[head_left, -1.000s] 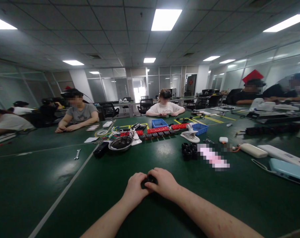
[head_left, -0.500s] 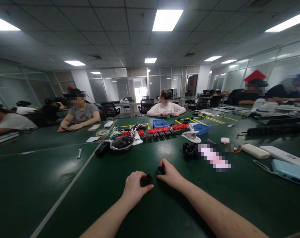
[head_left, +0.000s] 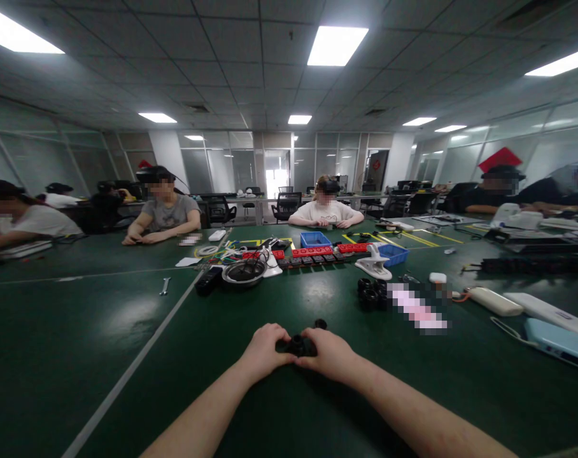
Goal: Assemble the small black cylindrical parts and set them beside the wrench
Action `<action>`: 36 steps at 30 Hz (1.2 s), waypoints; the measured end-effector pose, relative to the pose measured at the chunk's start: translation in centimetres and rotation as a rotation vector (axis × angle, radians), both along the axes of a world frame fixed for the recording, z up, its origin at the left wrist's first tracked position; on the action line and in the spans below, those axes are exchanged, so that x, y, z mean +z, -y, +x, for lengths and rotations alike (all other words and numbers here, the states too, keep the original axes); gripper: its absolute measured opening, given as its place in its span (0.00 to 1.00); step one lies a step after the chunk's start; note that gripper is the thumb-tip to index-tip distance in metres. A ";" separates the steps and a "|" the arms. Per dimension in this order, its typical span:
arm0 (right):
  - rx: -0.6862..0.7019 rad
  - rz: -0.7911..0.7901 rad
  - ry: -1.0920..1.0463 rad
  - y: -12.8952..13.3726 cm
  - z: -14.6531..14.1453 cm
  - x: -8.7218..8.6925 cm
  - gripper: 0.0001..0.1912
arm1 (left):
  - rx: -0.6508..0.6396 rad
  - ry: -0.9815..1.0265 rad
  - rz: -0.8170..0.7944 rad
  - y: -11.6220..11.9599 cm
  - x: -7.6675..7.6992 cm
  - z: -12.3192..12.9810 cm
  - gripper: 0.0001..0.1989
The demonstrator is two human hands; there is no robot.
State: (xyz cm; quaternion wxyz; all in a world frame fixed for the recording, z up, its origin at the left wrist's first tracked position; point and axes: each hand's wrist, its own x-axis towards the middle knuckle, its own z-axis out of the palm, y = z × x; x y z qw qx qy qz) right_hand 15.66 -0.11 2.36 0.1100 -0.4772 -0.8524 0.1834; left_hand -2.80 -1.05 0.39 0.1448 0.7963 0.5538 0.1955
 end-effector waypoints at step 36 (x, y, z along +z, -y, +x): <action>-0.321 0.173 0.079 -1.7 11.5 1.5 0.23 | -0.035 0.037 -0.124 1.1 1.2 1.7 0.15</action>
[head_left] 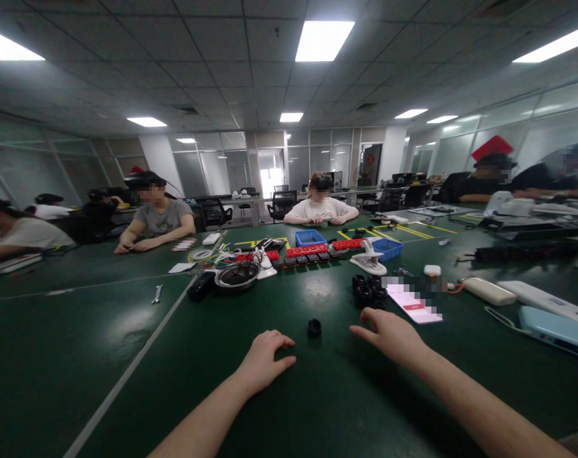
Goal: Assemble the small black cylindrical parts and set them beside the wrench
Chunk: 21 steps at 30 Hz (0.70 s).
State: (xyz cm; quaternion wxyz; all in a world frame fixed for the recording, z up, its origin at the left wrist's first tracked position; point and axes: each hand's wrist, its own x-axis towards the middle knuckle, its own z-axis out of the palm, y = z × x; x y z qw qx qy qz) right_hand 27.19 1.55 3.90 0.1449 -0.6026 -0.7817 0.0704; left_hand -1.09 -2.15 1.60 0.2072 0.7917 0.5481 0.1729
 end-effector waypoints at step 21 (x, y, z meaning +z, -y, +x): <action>0.095 0.260 0.002 -3.3 1.8 0.0 0.13 | 0.212 -0.077 -0.025 -0.9 -1.3 -0.9 0.25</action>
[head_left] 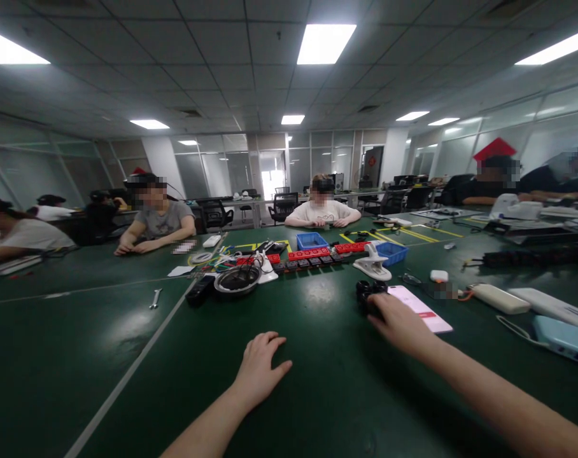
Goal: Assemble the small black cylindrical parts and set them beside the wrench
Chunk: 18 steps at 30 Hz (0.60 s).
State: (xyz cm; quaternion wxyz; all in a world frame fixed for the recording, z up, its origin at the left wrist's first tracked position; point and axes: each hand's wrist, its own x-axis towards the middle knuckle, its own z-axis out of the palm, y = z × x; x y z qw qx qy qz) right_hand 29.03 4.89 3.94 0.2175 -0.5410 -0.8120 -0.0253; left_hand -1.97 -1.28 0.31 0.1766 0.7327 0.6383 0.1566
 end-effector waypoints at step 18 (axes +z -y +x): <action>-0.228 0.007 -0.451 -3.4 4.3 -2.2 0.13 | -0.012 -0.021 0.012 -0.3 0.0 0.2 0.25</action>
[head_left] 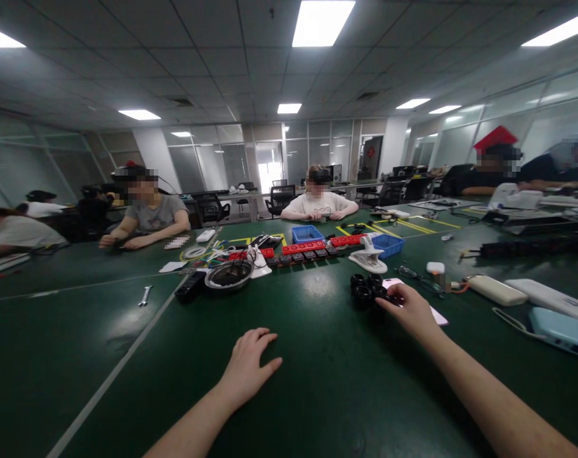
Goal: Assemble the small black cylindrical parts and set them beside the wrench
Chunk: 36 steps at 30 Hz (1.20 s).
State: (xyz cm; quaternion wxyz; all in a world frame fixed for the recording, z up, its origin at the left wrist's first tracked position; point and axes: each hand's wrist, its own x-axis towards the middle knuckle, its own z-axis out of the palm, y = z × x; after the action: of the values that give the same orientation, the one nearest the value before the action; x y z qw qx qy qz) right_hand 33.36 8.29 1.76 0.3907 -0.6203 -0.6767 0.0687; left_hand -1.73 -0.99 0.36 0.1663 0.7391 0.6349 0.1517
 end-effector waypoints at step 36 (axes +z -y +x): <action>-0.016 -0.206 0.671 -7.2 -3.2 5.1 0.22 | -0.024 -0.020 -0.029 0.5 0.7 -0.2 0.26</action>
State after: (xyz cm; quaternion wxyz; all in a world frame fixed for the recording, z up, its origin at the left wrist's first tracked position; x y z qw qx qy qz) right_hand 30.14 15.49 6.89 0.0823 -0.6497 -0.7521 -0.0742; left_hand -1.96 -1.54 1.03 0.1722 0.7458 0.6296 0.1330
